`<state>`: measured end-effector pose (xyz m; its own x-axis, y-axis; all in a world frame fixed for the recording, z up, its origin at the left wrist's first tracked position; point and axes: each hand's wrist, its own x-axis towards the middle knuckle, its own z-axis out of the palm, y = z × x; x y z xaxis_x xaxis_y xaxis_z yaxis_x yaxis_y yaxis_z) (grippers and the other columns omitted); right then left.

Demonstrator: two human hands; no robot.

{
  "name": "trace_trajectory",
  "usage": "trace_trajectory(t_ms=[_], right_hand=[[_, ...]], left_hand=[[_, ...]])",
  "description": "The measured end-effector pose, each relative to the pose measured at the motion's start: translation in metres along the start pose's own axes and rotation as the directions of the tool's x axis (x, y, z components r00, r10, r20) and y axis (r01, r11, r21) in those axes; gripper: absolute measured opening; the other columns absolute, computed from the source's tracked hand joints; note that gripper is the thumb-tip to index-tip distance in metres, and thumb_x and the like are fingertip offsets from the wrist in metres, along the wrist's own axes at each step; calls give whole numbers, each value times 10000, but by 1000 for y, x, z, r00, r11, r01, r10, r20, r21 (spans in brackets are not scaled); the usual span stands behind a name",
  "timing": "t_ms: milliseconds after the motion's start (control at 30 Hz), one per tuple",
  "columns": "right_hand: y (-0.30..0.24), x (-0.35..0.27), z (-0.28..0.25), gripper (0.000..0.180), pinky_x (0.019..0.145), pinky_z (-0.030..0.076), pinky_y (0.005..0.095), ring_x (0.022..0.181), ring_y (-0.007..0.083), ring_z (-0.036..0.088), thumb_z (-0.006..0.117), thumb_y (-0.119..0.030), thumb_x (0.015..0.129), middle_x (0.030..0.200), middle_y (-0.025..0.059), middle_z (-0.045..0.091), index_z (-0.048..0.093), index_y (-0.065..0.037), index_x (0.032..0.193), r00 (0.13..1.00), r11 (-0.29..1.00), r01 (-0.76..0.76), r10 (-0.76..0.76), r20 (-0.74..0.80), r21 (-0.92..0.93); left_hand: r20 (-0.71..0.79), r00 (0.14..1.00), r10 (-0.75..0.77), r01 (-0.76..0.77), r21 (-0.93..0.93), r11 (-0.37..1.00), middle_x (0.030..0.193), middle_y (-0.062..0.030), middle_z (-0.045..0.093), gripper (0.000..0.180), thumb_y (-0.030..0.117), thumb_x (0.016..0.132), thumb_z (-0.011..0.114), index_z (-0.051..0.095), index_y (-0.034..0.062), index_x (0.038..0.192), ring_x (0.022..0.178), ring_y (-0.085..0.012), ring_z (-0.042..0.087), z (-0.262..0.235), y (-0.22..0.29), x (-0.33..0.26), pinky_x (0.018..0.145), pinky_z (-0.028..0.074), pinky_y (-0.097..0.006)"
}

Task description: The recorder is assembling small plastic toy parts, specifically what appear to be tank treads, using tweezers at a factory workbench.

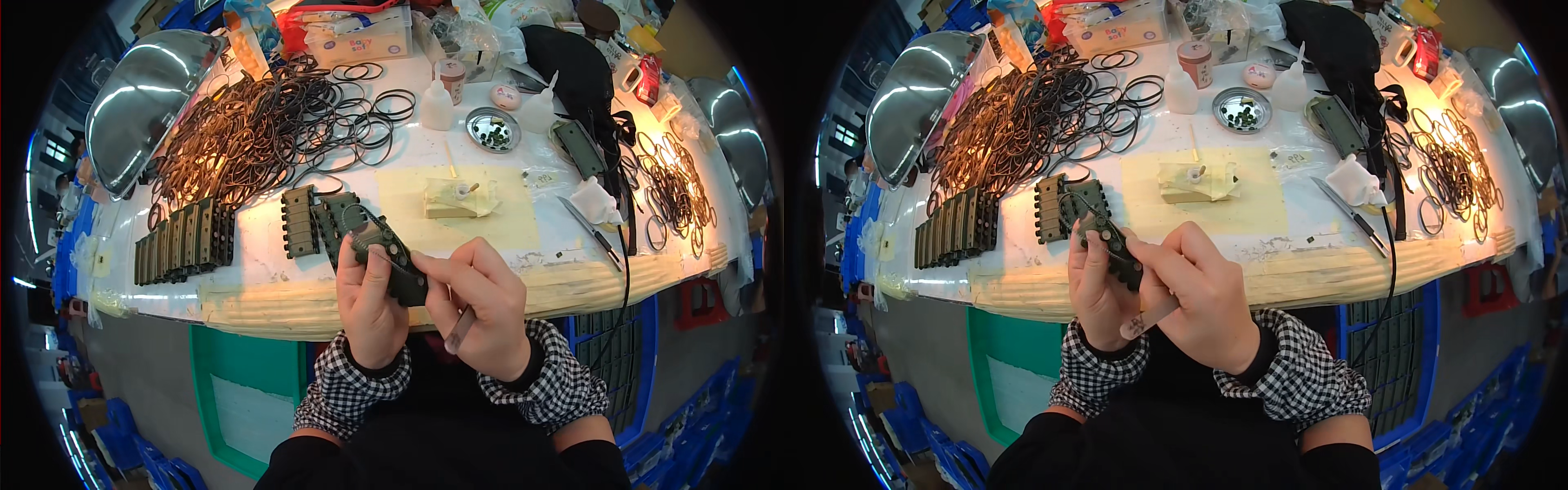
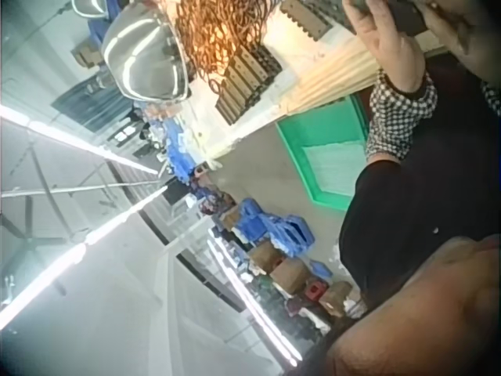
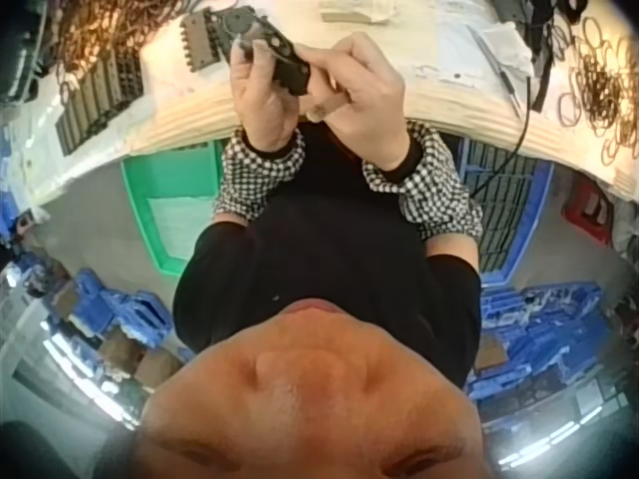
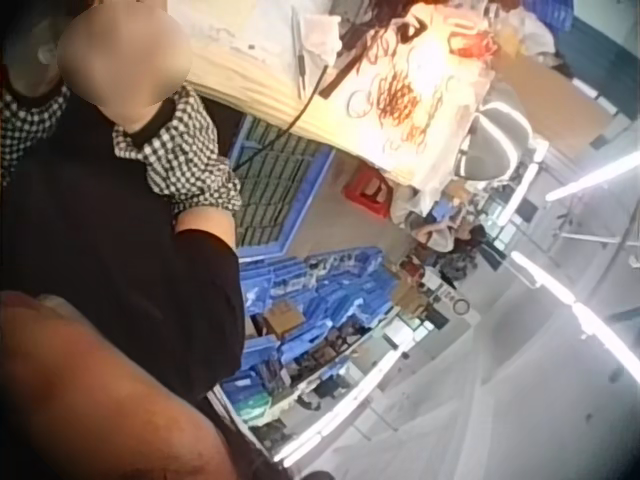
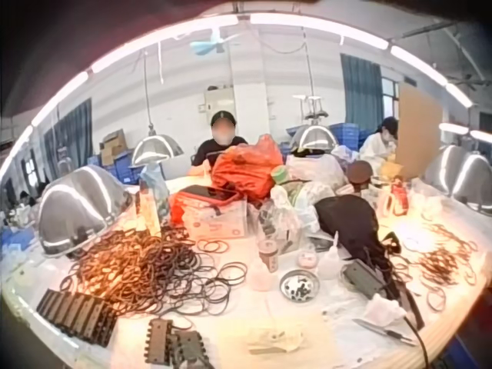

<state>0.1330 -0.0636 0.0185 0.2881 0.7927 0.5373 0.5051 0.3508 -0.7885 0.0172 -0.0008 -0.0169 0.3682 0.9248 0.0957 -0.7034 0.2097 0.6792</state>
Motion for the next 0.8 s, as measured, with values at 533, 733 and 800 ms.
trace_trajectory(t_ms=[533, 733, 800], right_hand=[[2, 7, 3, 289, 480, 401, 211, 582, 81, 541, 700, 79, 790, 854, 70, 630, 708, -22, 1061, 995, 996, 83, -84, -61, -27], [-3, 4, 0, 341, 525, 446, 228, 623, 99, 569, 653, 110, 781, 862, 76, 610, 700, -13, 1095, 995, 992, 95, -97, -20, -87], [-6, 3, -1, 363, 538, 460, 235, 627, 104, 575, 637, 120, 777, 872, 74, 602, 696, -11, 1110, 996, 990, 88, -89, 0, -112]], left_hand=[[107, 994, 21, -17, -37, 999, 1118, -54, 610, 253, 117, 1007, 509, 471, 60, 1250, 1010, -133, 601, -3, -3, -7, 883, 506, -284], [67, 998, 14, -16, 28, 999, 1103, -61, 630, 241, 139, 1015, 489, 488, 74, 1246, 969, -151, 628, -1, -5, -8, 846, 532, -305], [56, 998, -11, 10, 9, 1000, 1098, -63, 632, 243, 142, 1015, 489, 489, 73, 1249, 962, -152, 631, -2, -4, -10, 847, 534, -308]])
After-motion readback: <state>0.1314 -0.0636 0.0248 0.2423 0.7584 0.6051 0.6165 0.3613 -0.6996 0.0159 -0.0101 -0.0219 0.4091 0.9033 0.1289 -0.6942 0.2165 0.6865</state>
